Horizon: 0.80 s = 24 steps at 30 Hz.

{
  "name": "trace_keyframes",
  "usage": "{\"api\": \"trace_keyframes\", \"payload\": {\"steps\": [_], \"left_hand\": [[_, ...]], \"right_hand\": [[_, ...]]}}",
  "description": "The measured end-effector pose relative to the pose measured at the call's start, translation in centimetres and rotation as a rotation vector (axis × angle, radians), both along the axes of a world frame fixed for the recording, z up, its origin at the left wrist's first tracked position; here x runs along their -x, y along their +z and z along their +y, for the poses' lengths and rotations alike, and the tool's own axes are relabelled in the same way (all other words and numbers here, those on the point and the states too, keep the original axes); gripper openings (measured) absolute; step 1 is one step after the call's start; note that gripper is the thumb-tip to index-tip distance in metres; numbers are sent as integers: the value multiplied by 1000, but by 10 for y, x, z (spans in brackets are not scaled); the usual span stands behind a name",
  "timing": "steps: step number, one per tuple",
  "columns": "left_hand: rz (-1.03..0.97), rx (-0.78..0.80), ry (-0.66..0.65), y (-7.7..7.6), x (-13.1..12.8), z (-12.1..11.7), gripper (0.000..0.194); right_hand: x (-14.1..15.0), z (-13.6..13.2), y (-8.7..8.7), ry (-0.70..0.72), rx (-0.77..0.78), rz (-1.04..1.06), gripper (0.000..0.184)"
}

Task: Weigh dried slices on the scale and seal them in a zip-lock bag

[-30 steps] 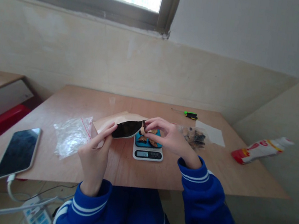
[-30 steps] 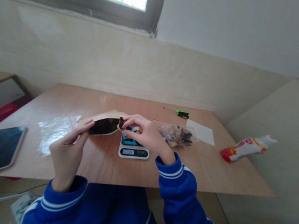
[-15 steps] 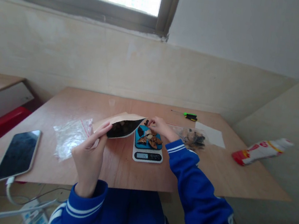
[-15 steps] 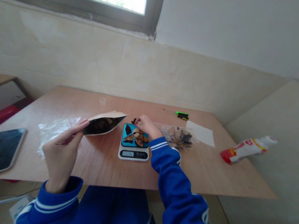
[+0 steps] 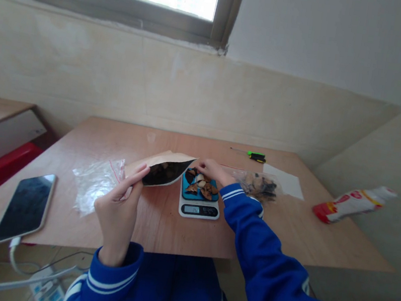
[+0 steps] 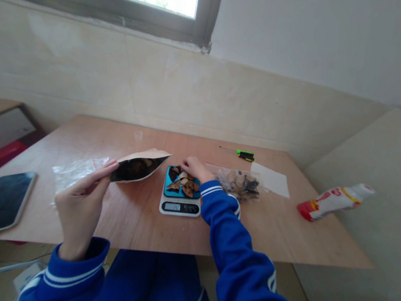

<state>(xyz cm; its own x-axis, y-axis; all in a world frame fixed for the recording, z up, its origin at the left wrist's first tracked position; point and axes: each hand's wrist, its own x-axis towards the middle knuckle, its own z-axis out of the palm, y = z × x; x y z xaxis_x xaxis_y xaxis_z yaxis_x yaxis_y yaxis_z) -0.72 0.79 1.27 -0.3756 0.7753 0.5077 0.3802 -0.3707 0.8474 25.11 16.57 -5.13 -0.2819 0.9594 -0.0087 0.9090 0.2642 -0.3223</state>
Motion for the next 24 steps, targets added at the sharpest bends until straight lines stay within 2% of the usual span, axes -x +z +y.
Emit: {"api": "trace_keyframes", "payload": {"steps": [6,12,24], "left_hand": [[-7,25,9,-2,2,0,20],[-8,7,-7,-3,1,0,19],[20,-9,-25,6,-5,11,20]], "right_hand": [[-1,1,-9,-50,-75,85,17],[-12,-3,-7,42,-57,133,9],[-23,-16,-2,-23,-21,149,13]]}}
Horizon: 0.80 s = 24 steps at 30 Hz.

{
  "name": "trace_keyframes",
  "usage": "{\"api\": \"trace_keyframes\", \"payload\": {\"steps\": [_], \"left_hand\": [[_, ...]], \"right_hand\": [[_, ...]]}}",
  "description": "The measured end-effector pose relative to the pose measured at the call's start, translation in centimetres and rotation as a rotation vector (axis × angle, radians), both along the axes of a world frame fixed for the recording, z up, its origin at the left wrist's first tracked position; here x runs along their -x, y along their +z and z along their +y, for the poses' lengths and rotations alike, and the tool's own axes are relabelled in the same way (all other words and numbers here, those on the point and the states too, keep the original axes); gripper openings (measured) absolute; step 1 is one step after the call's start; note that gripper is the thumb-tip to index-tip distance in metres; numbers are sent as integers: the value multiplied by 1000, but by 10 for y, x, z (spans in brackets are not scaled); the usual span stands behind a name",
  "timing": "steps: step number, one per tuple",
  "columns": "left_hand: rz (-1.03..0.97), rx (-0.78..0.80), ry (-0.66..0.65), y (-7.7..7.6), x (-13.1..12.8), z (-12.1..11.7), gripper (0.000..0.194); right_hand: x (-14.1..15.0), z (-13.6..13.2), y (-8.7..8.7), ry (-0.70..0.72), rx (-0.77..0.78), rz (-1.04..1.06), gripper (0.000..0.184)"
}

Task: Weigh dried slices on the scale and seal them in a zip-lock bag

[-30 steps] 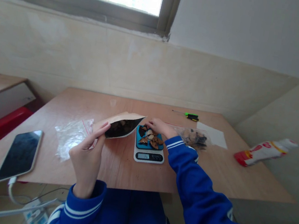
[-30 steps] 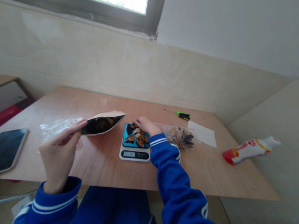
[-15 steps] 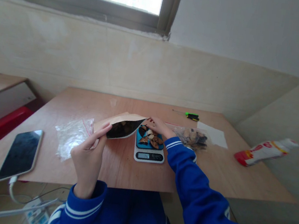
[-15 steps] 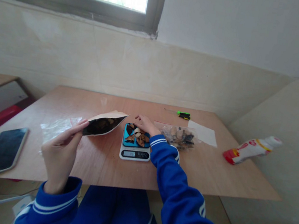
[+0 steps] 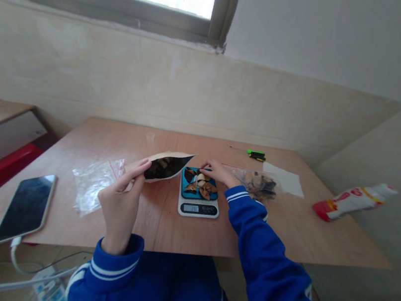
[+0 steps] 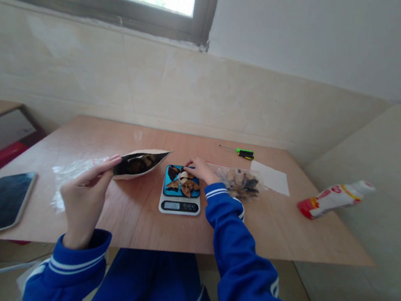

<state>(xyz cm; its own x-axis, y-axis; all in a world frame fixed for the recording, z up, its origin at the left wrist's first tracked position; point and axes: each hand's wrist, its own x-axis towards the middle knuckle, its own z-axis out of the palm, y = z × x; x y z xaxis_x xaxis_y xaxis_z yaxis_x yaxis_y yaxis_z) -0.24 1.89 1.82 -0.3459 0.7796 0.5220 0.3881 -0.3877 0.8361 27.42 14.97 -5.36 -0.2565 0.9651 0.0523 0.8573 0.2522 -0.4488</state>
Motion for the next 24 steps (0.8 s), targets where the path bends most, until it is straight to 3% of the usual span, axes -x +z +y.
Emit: {"api": "trace_keyframes", "payload": {"steps": [8,14,19,24], "left_hand": [[60,1,-26,7,7,27,22],[175,104,-100,13,22,48,48],[241,155,-97,-9,35,67,66],[195,176,1,-31,40,92,53]], "right_hand": [[-5,-21,14,-60,-55,27,22],[-20,-75,23,-78,-162,136,21],[-26,-137,16,-192,-245,319,24],[-20,-186,-6,-330,-229,453,27]]}}
